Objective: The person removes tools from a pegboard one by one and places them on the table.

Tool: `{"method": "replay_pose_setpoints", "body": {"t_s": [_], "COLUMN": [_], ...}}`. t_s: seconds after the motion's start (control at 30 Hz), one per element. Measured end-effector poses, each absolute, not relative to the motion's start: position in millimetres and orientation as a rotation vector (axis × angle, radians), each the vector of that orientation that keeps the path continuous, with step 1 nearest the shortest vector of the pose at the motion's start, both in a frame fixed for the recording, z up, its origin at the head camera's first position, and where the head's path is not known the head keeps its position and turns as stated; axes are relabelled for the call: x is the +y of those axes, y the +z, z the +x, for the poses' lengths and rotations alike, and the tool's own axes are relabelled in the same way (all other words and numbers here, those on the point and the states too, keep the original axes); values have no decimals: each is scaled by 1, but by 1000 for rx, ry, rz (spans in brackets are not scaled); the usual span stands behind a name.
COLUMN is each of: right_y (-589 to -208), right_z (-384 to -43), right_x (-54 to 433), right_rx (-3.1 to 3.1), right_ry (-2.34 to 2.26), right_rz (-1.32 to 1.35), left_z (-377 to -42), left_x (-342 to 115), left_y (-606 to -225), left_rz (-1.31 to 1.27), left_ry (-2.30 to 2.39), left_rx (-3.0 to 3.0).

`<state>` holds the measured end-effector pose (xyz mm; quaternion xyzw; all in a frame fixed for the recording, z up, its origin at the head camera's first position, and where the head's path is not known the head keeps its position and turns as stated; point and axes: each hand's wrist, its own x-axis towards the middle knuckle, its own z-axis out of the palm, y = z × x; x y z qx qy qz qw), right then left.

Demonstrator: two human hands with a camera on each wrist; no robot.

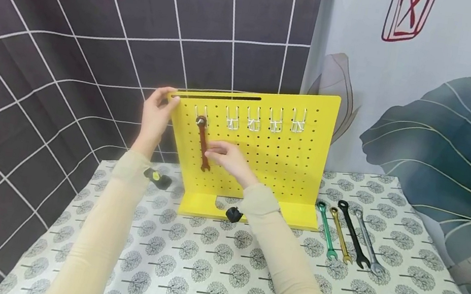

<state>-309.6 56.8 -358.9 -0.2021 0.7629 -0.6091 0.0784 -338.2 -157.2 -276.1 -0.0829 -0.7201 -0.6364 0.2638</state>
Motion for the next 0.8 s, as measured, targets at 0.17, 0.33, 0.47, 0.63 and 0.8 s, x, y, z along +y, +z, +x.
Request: {"method": "replay_pose_setpoints", "body": {"t_s": [0.17, 0.33, 0.47, 0.63, 0.8], "right_y": [-361, -364, -365, -367, -370], "right_z": [-311, -311, -309, -306, -304], "right_x": [52, 45, 41, 37, 31], "right_rx": [2371, 2436, 2401, 2338, 2268], "right_ry": [-1751, -1706, -1764, -1844, -1957], "right_rz": [-633, -650, -625, -560, -512], "left_z": [-338, -338, -337, -335, -336], "left_x": [-157, -157, -156, -156, -157], "left_y": [-276, -276, -275, -275, -275], "left_rz": [-238, -231, -228, -230, -225], "left_ry": [-1719, -1728, -1725, -1716, -1720], "left_rx": [-1946, -1947, -1949, -1945, -1948]}}
